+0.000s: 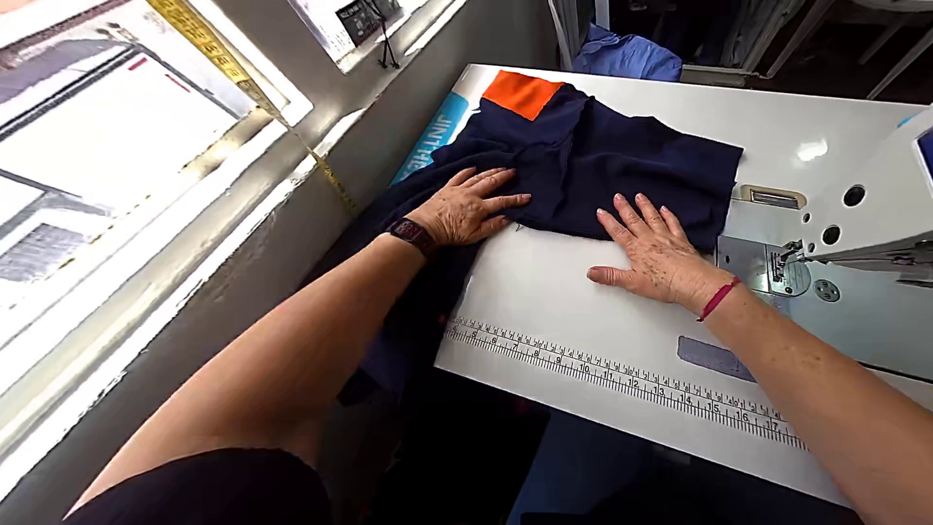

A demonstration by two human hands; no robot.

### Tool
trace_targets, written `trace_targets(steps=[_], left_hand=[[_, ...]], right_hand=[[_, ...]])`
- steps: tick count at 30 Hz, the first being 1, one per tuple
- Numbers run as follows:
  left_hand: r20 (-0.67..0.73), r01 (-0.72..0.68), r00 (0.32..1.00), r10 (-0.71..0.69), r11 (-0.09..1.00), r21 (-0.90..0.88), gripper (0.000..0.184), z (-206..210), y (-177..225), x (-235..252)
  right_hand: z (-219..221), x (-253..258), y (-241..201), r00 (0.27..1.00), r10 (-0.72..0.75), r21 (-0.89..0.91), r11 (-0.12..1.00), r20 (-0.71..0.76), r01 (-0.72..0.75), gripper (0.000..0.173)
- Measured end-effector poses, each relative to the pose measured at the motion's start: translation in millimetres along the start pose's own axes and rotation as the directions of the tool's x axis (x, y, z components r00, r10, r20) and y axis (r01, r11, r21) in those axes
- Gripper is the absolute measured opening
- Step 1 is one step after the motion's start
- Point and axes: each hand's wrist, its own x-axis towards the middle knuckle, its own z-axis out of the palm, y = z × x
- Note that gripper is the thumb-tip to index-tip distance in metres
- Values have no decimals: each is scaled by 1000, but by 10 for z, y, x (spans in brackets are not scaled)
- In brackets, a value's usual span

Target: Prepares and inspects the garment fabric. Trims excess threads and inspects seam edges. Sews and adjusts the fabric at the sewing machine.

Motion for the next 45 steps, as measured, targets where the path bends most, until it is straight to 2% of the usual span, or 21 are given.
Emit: trace_targets(steps=[3,5,7,9,11,15,16,17,19,22,24,25,27,29,35,38,41,45], left_hand=[[-111,-109,986,121,988,108,36,-108,236,375],[-141,-106,982,122,988,114,32,-90,491,479],[-178,-18,984,33,997,81,28,-28,653,513],[-255,8,967,0,999,33,25,63,710,557],[-313,-51,949,37,998,-37,22,187,679,621],[-363,-179,927,93,961,-211,21,298,544,689],[-367,-194,926,91,948,-254,21,304,506,694],[-367,-203,926,85,933,-297,20,315,471,700],[-356,-213,931,74,904,-372,19,320,417,725],[-337,-229,938,79,873,-431,18,326,338,785],[-304,-242,947,102,849,-470,32,316,297,782],[-302,-259,946,119,837,-482,37,314,290,771],[-318,-272,941,118,823,-499,33,322,298,746],[-295,-219,953,62,816,-535,33,300,314,732],[-225,-79,973,-45,854,-514,26,252,356,728],[-255,-63,965,-63,887,-457,26,259,384,722],[-262,-66,964,-54,901,-429,25,261,388,710],[-250,-110,968,-5,889,-445,12,235,391,692]], right_hand=[[7,-129,134,994,31,16,999,-105,-30,87],[-31,-158,195,983,11,-21,1000,-184,-15,78],[-52,-104,156,953,-59,-98,995,-297,31,68],[-27,28,40,890,-194,-161,977,-413,138,58],[12,186,-81,839,-272,-165,962,-471,220,54],[103,394,18,777,-296,-116,953,-556,280,38],[74,399,76,791,-275,-48,953,-547,298,35],[17,389,126,836,-233,59,952,-497,301,32],[-112,395,189,917,-158,261,928,-367,265,37],[-172,460,154,917,-180,270,920,-357,285,23],[-123,528,152,896,-229,236,913,-381,334,17],[-93,547,166,896,-221,261,905,-386,336,16],[-53,545,202,912,-157,356,885,-379,300,16],[-64,540,213,927,-110,409,874,-358,262,16],[-9,497,127,902,-103,277,931,-419,235,18],[35,476,85,879,-103,202,955,-466,219,19],[51,476,100,874,-136,207,944,-466,257,17],[54,472,81,883,-147,206,943,-446,261,11]])
